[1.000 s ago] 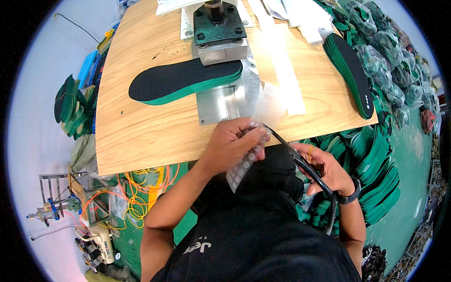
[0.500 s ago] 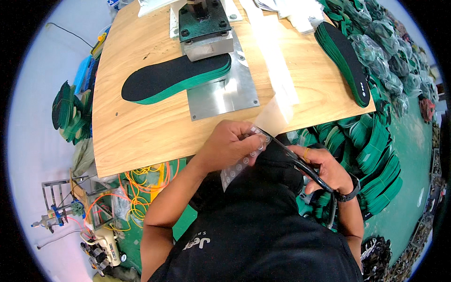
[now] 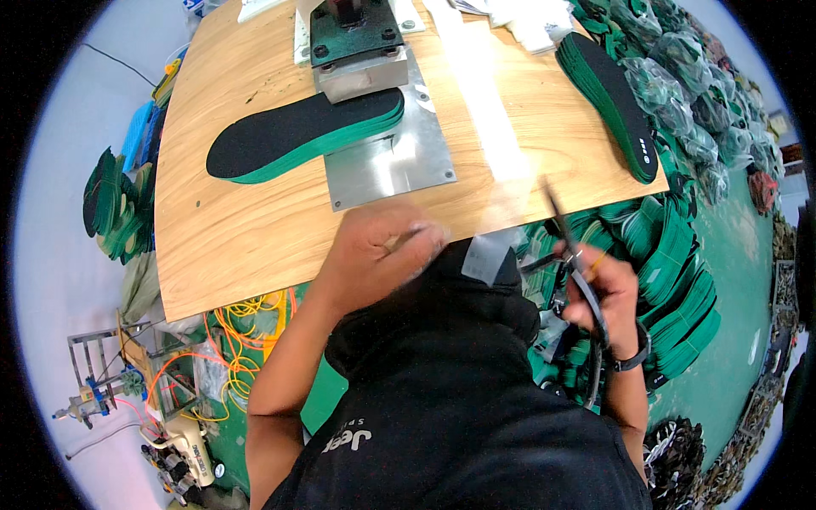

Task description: The person cuts labels from a strip using shears and applies them to shoe insoles. They stack the labeled insoles, secure bundles with rubber bands, and place them on a tray.

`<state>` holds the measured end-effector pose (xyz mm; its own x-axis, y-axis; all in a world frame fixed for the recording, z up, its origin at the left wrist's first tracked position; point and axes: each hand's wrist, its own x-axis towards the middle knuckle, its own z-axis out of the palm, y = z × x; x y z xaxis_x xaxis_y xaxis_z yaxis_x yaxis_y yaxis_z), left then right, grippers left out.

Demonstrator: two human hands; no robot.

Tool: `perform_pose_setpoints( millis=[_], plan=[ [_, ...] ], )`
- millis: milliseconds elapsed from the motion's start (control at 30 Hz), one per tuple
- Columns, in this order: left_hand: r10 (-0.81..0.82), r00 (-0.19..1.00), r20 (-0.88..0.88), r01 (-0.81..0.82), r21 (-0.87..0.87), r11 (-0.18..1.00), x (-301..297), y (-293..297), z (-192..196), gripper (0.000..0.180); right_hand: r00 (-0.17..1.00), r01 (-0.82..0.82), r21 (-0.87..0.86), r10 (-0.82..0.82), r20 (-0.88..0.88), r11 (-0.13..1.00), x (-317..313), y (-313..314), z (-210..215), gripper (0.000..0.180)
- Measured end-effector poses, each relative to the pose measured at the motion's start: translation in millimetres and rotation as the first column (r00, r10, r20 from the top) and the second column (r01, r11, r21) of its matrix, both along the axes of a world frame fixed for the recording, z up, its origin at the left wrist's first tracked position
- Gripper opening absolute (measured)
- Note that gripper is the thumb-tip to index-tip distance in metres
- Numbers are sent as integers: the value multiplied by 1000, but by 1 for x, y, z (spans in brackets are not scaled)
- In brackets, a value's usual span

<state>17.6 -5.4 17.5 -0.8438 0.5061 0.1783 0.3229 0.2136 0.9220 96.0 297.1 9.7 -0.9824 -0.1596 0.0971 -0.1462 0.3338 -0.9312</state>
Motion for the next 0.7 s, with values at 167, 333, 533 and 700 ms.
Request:
perform_pose_setpoints(
  millis=[167, 333, 533, 700],
  plan=[
    [-128, 865, -485, 52, -167, 985, -18, 33, -15, 12, 964, 254, 222, -227, -138, 942, -71, 3, 26, 53],
    [-563, 777, -282, 505, -255, 825, 23, 63, -12, 16, 922, 350, 553, -175, -345, 756, -144, 16, -3, 49],
    [-55, 988, -141, 76, 152, 985, 24, 9, 18, 15, 795, 254, 352, 12, -607, 901, -111, -40, 33, 35],
    [163, 986, 23, -157, 425, 892, 15, -12, 15, 18, 918, -366, -66, 349, -188, 928, -64, -126, 27, 20]
  ],
)
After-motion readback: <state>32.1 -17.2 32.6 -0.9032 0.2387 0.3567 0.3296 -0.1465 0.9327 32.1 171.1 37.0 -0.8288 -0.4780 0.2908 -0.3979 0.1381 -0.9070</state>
